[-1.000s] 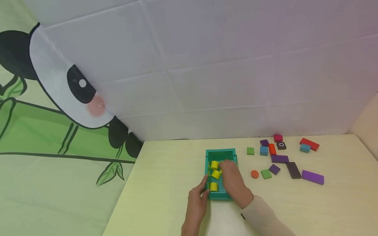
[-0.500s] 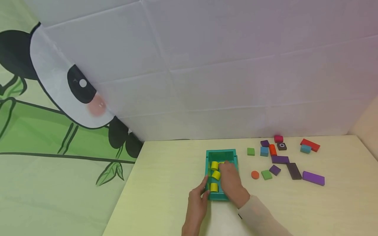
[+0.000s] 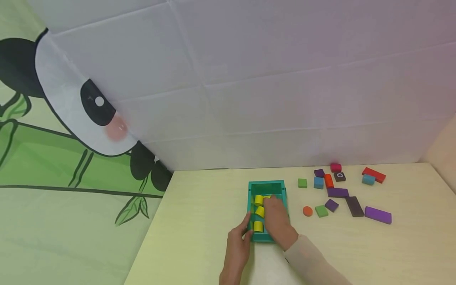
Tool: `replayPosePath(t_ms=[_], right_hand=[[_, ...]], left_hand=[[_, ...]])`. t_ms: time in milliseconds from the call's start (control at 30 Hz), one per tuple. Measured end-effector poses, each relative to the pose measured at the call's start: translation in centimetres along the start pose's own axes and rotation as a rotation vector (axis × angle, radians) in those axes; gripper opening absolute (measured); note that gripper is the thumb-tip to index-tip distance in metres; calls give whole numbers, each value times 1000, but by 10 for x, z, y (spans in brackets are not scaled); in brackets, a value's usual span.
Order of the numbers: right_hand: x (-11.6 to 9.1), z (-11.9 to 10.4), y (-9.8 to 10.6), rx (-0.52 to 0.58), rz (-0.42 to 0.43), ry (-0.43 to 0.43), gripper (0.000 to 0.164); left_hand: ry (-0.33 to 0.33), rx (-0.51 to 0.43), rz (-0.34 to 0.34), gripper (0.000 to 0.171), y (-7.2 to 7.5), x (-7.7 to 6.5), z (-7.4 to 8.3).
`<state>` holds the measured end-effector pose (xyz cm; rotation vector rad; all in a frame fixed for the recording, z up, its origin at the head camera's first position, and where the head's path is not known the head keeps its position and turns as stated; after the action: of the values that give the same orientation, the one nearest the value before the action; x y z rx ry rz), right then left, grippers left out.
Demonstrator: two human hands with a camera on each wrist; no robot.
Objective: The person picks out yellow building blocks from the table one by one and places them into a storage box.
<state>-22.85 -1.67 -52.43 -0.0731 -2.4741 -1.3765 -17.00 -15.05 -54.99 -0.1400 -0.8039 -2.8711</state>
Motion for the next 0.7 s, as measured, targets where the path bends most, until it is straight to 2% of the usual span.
replayPosePath(t_ms=[700], right_hand=[[1,-2,-5,-73,-46,5,13]], left_hand=[[-19,10,4,55,-2,-1,0]])
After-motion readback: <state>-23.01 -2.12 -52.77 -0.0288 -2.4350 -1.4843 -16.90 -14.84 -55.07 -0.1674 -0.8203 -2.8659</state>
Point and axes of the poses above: each hand's wrist, its own x-axis towards the middle knuckle, its own y-axis out of the back of the hand, z = x × y, the point moved 1 cm from there along x, towards the middle knuckle, and after that the axes turned 7 degrees about z, right-handed, at the moved point
